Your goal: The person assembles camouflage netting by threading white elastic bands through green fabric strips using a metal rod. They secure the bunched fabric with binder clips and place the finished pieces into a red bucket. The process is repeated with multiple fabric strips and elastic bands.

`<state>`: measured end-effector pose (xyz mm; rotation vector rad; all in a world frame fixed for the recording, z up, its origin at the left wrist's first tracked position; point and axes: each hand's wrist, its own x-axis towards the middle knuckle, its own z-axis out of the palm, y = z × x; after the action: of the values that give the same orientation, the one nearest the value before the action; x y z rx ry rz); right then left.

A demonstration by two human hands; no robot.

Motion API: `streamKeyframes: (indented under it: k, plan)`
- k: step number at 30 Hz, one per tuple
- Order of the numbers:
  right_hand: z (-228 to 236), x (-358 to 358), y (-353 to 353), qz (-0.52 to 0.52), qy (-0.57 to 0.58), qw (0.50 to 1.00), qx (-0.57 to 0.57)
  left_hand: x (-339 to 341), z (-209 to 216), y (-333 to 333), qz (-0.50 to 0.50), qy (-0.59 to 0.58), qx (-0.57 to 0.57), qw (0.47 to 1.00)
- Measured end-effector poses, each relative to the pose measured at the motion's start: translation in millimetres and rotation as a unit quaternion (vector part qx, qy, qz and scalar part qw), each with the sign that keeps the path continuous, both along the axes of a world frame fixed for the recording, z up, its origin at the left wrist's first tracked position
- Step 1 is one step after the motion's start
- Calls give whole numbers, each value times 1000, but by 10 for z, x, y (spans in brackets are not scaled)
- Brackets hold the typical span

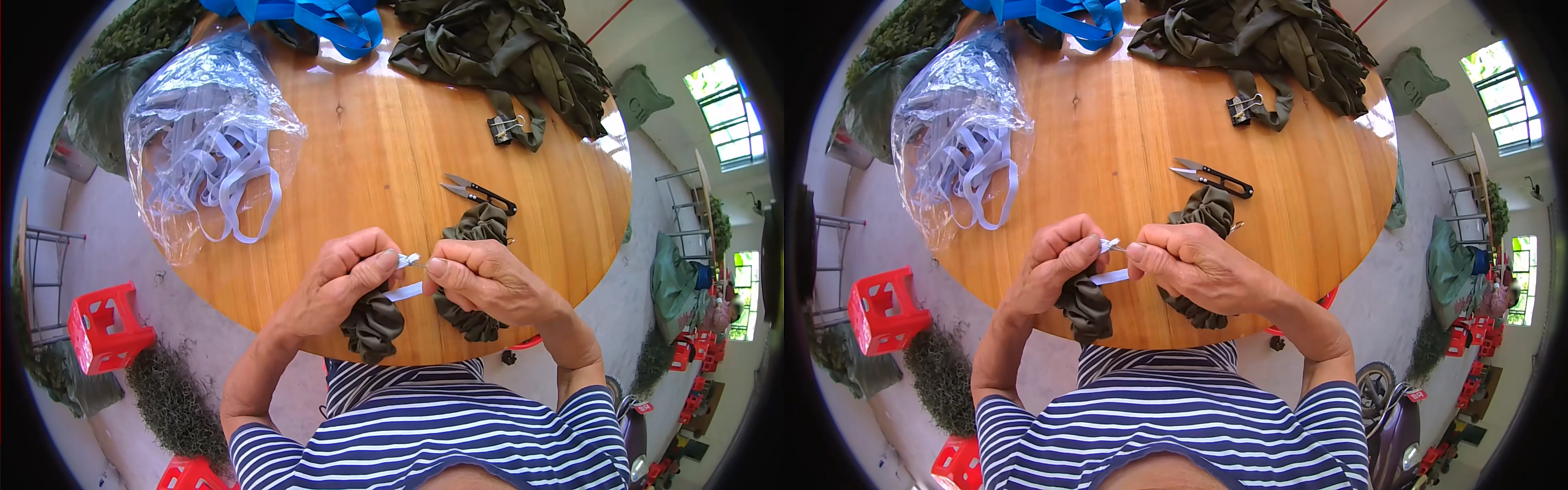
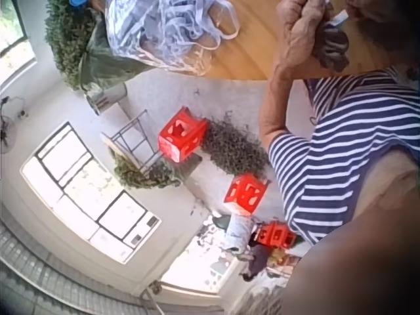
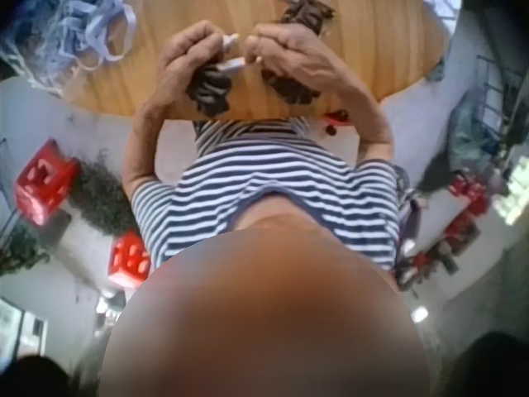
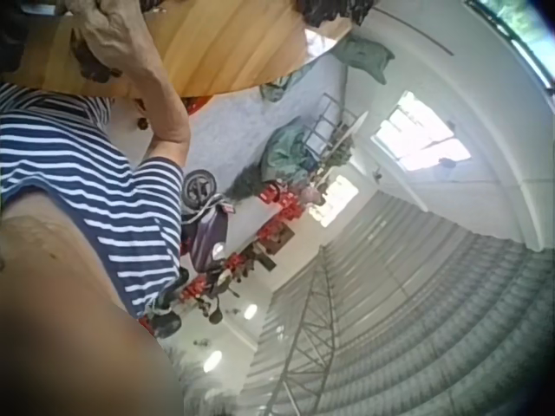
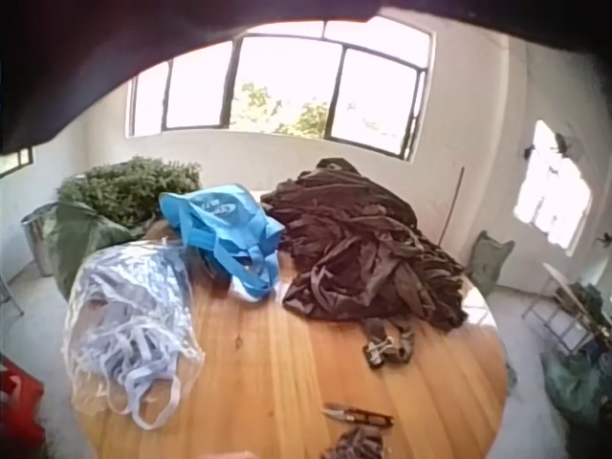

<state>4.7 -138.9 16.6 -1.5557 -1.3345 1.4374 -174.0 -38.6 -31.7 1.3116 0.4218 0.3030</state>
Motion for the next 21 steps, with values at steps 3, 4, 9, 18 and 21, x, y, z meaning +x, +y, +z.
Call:
streamKeyframes:
  k: [3,4,9,18,21]
  plan:
    - [32,12,-5,12,39,998,-44,30,36,-9,-11,-25,-85,996]
    - [31,12,-7,14,40,998,-48,26,46,-6,-14,-19,-83,996]
    - [-37,-83,-49,-23,-36,999,19,25,21,3,-27,-11,-93,995]
    - [-331,-306,-178,-97,-237,943,211,61,-19,-128,67,-31,48,996]
    - [-366,-395,-178,-120,-240,928,259,65,-120,-207,126,-84,265,952]
